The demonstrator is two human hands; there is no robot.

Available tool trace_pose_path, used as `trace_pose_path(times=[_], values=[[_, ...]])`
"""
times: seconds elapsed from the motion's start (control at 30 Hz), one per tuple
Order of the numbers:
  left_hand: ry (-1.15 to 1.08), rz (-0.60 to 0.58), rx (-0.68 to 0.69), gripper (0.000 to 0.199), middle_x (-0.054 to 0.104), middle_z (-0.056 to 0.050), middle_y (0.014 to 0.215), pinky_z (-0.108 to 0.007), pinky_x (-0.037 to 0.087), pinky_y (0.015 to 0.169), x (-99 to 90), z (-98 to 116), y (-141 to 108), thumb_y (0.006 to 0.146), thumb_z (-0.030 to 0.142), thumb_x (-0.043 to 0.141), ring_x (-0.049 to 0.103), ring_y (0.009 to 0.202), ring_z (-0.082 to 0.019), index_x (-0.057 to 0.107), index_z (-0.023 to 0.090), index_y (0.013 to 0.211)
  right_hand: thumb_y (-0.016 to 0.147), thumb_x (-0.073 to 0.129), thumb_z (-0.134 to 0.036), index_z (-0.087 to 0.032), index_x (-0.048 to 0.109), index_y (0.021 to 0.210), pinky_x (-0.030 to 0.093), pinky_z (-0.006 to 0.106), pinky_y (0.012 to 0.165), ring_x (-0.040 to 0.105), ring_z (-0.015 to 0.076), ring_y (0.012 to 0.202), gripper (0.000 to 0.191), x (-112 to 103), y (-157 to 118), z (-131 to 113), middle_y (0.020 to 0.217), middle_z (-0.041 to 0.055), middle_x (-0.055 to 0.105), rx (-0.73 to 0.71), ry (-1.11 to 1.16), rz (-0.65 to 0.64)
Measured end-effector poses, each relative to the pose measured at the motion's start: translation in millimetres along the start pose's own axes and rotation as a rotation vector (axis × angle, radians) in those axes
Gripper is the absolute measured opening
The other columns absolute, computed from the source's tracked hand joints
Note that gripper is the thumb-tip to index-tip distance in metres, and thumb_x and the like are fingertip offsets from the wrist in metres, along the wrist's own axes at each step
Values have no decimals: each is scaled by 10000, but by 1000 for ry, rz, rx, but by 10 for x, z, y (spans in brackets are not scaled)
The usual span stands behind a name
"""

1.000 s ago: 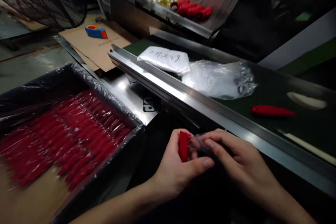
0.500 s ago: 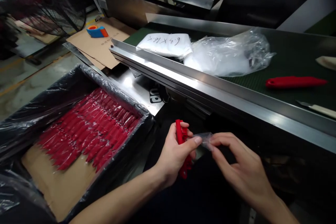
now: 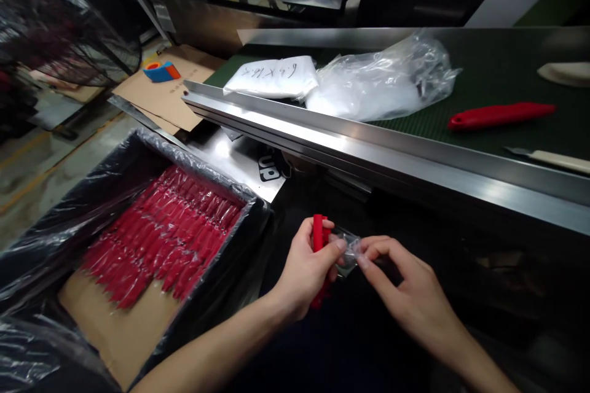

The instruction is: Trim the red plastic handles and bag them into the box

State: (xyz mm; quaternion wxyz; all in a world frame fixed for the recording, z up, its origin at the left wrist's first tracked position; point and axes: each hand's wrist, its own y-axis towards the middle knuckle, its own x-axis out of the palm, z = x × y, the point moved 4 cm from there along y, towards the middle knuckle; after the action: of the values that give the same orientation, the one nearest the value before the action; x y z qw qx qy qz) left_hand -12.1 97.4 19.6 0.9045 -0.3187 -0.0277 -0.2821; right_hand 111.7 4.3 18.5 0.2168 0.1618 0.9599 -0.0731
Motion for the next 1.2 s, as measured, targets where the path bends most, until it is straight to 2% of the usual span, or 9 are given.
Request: trace_pose_path(times=[0.23,0.4,0.53,0.63,0.77,0.87,1.03,1.1,1.2], values=[[170,-89,65,258,551,35,791,-199,378,547,-17,-81,67,824,249,676,468,562,-55,518,187,1019,977,507,-373,-239,576,821,467,194,635,597,89,755,216,13,7,-22,849,-39,632,-2,-70,-11],[228,-65,90,235,557,27,801,-198,411,638,12,-133,110,792,174,656,506,681,-83,537,188,994,939,537,-262,-204,567,774,427,299,754,581,143,796,177,-37,-22,-56,880,14,640,-182,-258,190],[203,-8,36,295,530,25,795,-200,360,497,92,-178,181,797,190,580,493,580,-88,459,198,1065,908,509,-166,-200,551,838,408,319,751,552,151,790,88,58,-61,-7,954,24,629,-246,-351,150],[233,32,62,294,512,32,788,-212,388,524,120,-188,245,819,247,596,483,584,-88,448,203,1068,911,450,-133,-200,528,921,438,303,760,567,153,845,103,81,-67,30,1007,35,605,-238,-363,117],[370,42,170,219,534,16,831,-248,445,686,95,-150,280,839,229,596,521,715,-114,497,199,1033,948,480,-238,-225,532,1075,479,280,875,579,153,1030,137,-17,-71,-19,1146,39,582,-207,-313,178],[503,-40,259,300,598,-9,905,-286,457,759,119,-108,224,837,176,568,568,824,-158,515,214,1131,942,543,-419,-270,553,1173,525,251,759,614,137,921,276,-109,-42,-63,1100,15,607,-77,-255,228],[678,-202,366,570,624,-63,1201,-373,422,933,182,-139,112,781,122,587,589,1060,-245,506,250,1330,979,479,-417,-278,647,951,487,206,596,609,87,667,219,-167,68,-88,814,-43,651,9,-58,-9],[695,-170,364,631,632,-59,1156,-372,419,905,119,-166,161,759,119,605,594,999,-239,481,254,1362,974,498,-413,-282,669,897,466,207,572,608,83,627,229,-321,49,-64,742,-53,654,16,-64,133],[647,-46,323,503,625,-13,906,-314,423,751,-63,-176,346,786,160,605,569,781,-179,502,233,1273,916,603,-454,-304,687,1007,456,236,579,628,106,630,194,-605,-156,15,728,-52,670,122,-181,515]])
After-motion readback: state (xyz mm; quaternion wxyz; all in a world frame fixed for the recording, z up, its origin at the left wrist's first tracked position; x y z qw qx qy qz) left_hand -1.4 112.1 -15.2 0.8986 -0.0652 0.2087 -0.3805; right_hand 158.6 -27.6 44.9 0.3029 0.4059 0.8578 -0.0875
